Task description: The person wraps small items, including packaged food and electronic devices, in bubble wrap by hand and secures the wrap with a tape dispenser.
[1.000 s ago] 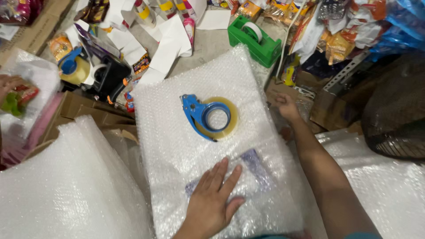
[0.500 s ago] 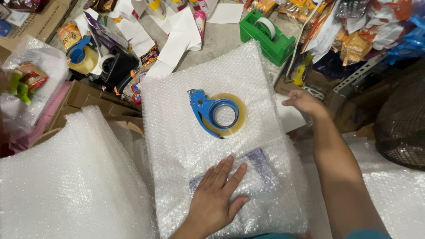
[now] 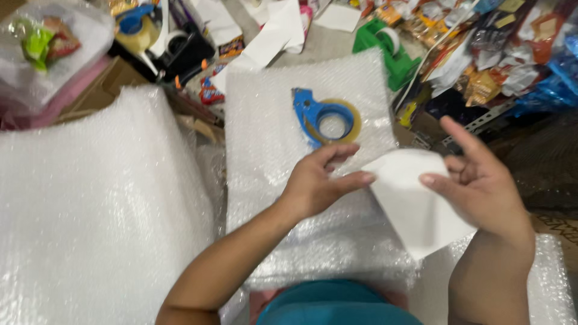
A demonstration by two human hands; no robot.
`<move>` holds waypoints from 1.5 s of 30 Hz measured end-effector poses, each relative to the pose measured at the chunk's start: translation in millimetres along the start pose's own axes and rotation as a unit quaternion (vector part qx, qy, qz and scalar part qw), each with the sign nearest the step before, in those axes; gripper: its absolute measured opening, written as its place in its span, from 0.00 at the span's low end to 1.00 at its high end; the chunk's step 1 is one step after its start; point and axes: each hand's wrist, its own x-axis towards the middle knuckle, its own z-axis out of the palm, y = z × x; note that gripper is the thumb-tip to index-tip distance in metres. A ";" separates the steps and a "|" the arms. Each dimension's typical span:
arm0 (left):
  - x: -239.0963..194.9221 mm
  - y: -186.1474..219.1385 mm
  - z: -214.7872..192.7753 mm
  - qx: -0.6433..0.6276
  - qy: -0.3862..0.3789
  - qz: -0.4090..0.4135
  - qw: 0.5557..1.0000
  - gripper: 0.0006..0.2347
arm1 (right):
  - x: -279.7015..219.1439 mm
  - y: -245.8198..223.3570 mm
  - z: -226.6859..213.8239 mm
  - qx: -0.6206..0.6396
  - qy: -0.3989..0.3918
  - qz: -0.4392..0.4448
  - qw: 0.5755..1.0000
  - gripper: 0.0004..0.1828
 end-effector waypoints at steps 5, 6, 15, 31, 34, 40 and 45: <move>-5.9 -11.3 -16.0 -0.095 -0.003 -0.031 0.995 0.12 | -35.7 9.2 56.4 -0.009 -0.041 0.028 0.999 0.39; -7.1 -17.3 -21.4 -0.095 0.002 -0.033 0.995 0.12 | -38.6 10.1 65.2 -0.051 -0.027 0.048 0.997 0.33; -10.6 -65.0 -30.0 0.221 0.055 -0.006 0.974 0.11 | -41.1 2.5 115.1 -0.326 -0.110 0.159 0.925 0.29; -37.8 -80.1 -15.6 0.237 0.062 0.121 0.962 0.10 | -50.3 11.5 106.9 -0.339 -0.097 0.154 0.923 0.39; -62.9 -67.5 -14.5 0.304 0.021 0.178 0.936 0.19 | -44.6 19.2 92.2 -0.355 -0.109 0.142 0.918 0.38; -67.6 -48.2 -18.7 0.355 -0.040 0.140 0.923 0.42 | -11.5 16.6 44.5 -0.368 -0.217 -0.186 0.885 0.44; -59.7 -38.3 -27.2 0.394 -0.036 0.146 0.907 0.43 | 20.3 2.8 46.1 -0.361 -0.303 -0.164 0.867 0.51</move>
